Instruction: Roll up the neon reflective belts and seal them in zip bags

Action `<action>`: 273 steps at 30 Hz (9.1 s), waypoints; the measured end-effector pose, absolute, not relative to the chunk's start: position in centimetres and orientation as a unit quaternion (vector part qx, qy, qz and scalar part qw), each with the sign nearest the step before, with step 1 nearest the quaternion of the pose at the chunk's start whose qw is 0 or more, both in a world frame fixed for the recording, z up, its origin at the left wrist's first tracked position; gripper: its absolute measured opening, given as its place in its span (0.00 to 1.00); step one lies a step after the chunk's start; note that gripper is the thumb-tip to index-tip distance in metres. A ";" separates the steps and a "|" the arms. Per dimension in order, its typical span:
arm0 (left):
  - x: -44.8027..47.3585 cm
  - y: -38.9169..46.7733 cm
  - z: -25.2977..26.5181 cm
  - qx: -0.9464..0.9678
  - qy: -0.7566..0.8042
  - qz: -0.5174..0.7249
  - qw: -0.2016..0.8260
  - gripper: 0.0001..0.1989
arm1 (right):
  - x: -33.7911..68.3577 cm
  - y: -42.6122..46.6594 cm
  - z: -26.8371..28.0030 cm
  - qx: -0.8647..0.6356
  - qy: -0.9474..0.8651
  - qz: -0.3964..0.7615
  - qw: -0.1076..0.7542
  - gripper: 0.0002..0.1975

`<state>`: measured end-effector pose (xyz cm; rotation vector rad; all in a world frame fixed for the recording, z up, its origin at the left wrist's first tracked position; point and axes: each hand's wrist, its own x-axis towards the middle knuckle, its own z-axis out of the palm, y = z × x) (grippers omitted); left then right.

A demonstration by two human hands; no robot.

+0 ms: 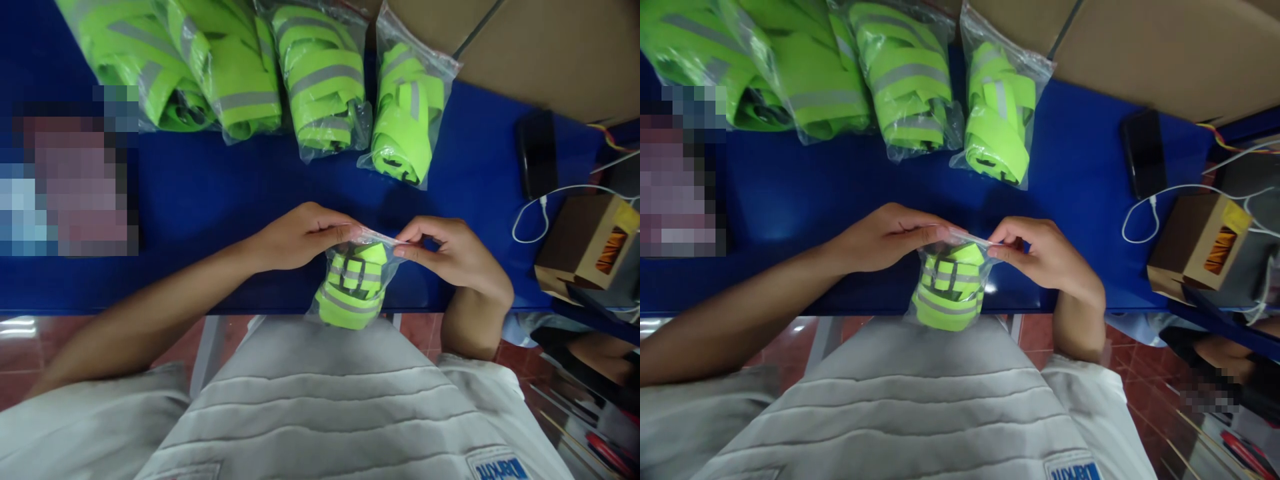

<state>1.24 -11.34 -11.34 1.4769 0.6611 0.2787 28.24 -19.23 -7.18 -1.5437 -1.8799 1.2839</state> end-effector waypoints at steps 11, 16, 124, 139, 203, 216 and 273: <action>0.1 -8.7 -12.1 0.701 0.190 0.008 0.688 0.20 | 29.2 -18.4 -8.0 -0.566 -0.563 0.576 0.176 0.17; 0.4 -8.5 -12.3 0.663 0.215 0.033 0.716 0.17 | 29.6 -18.1 -8.7 -0.550 -0.565 0.590 0.175 0.18; -2.1 -15.6 -11.2 0.613 0.173 0.359 0.682 0.16 | 19.7 -21.3 -8.2 -0.411 -0.758 0.146 0.486 0.15; -1.3 -13.9 -13.0 0.577 0.279 0.202 0.741 0.21 | 19.8 -20.5 -9.6 -0.476 -0.823 0.039 0.309 0.09; -3.1 -13.9 -10.9 0.801 0.227 0.421 0.360 0.16 | 21.2 -19.9 -8.8 -0.578 -0.611 0.176 0.511 0.06; -1.7 -12.1 -12.1 0.413 0.318 0.280 0.806 0.46 | 23.1 -18.3 -10.1 -0.598 -0.451 0.321 0.579 0.14; -2.5 -12.0 -12.5 0.654 0.371 0.346 0.562 0.29 | 23.8 -16.7 -10.6 -0.563 -0.514 0.526 0.378 0.29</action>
